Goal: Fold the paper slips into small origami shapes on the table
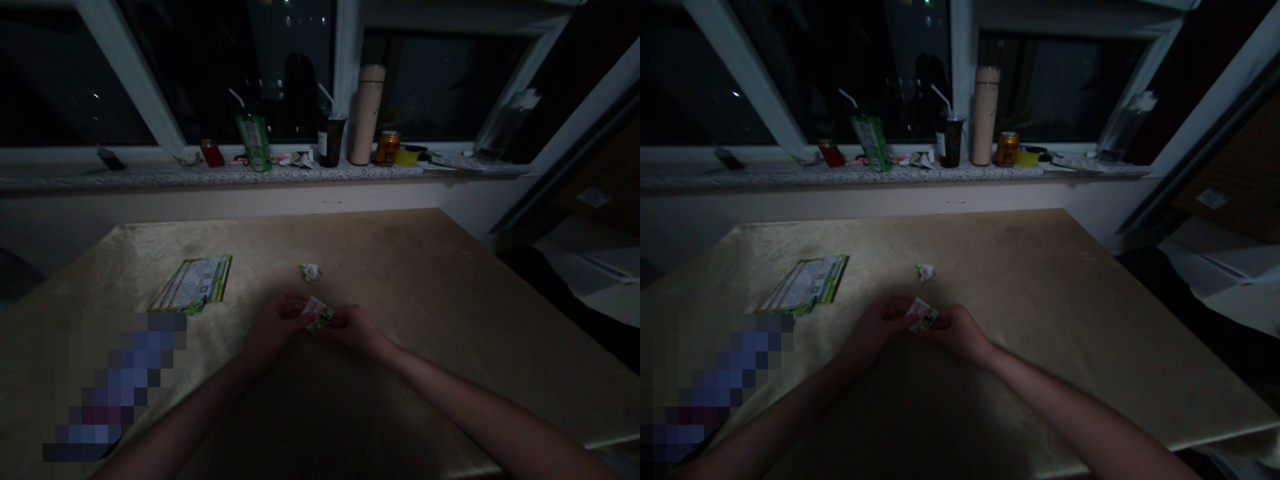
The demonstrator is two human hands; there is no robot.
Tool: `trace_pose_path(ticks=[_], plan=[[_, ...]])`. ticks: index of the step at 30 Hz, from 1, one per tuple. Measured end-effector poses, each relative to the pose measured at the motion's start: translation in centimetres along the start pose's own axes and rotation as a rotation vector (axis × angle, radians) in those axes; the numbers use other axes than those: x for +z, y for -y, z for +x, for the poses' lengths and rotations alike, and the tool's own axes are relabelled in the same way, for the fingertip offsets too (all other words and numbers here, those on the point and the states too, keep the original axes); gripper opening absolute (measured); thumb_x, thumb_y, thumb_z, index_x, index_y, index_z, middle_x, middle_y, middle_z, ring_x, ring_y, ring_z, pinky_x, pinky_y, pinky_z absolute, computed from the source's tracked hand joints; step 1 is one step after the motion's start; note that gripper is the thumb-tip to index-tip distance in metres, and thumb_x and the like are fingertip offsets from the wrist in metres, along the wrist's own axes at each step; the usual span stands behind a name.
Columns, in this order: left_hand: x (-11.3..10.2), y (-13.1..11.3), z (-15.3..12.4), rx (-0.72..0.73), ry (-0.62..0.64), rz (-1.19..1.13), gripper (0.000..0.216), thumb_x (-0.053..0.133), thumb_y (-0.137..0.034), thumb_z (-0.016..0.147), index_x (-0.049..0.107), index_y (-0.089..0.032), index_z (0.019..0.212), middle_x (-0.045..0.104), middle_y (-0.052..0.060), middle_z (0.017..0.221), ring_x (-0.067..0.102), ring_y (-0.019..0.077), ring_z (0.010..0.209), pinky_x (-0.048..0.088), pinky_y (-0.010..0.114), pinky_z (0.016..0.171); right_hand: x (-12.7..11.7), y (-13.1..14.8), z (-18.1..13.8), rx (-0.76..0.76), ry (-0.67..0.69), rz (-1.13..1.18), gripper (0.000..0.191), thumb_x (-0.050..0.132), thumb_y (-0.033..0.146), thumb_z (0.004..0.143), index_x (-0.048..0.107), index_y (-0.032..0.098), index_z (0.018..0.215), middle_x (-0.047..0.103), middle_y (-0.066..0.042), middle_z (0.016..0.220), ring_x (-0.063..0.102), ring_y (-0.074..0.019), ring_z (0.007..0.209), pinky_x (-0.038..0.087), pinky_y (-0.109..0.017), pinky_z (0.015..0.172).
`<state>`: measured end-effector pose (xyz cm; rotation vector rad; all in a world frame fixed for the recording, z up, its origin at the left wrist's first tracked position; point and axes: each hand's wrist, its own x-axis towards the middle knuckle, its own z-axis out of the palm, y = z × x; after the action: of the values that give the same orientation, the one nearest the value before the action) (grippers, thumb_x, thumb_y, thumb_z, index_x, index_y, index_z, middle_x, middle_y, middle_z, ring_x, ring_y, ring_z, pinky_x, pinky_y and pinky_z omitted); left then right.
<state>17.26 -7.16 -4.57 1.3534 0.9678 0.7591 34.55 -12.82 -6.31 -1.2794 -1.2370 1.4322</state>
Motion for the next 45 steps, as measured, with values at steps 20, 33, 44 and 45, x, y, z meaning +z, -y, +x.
trace_pose_path(ticks=[20,33,44,45], plan=[[0.2,-1.1,-0.6,0.05,-0.044,0.391,0.024,0.061,-0.037,0.077,0.074,-0.019,0.084,0.074,0.002,0.081,0.067,0.0224,0.077,0.05,0.03,0.071,-0.4,0.7,-0.4,0.117,0.135,-0.034,0.037,0.08,0.044,0.056,0.067,0.012,0.071,0.061,0.002,0.061,0.051,-0.0083,0.051,0.035,-0.019,0.047],[-0.2,-0.1,0.4,0.024,0.093,0.356,0.025,0.061,-0.039,0.079,0.074,-0.018,0.085,0.074,0.004,0.083,0.068,0.0233,0.081,0.051,0.031,0.073,-1.5,0.4,1.0,-0.086,0.045,-0.11,0.043,0.063,0.058,0.073,0.06,0.015,0.067,0.054,0.002,0.055,0.049,-0.0095,0.047,0.038,-0.02,0.045],[-1.1,0.4,0.8,0.032,0.112,0.196,0.036,0.076,-0.034,0.068,0.066,-0.017,0.098,0.072,0.007,0.101,0.068,0.0244,0.093,0.052,0.036,0.086,-1.6,0.1,0.8,-0.278,-0.191,-0.469,0.022,0.062,0.033,0.08,0.068,0.014,0.088,0.057,0.002,0.061,0.047,-0.0095,0.054,0.033,-0.02,0.05],[-1.0,0.4,0.8,0.033,0.098,0.186,0.036,0.077,-0.034,0.068,0.066,-0.017,0.098,0.072,0.006,0.101,0.069,0.0246,0.093,0.052,0.036,0.086,-1.7,0.0,0.9,-0.272,-0.216,-0.429,0.025,0.064,0.033,0.078,0.067,0.014,0.094,0.056,0.002,0.06,0.047,-0.0096,0.053,0.034,-0.02,0.049]])
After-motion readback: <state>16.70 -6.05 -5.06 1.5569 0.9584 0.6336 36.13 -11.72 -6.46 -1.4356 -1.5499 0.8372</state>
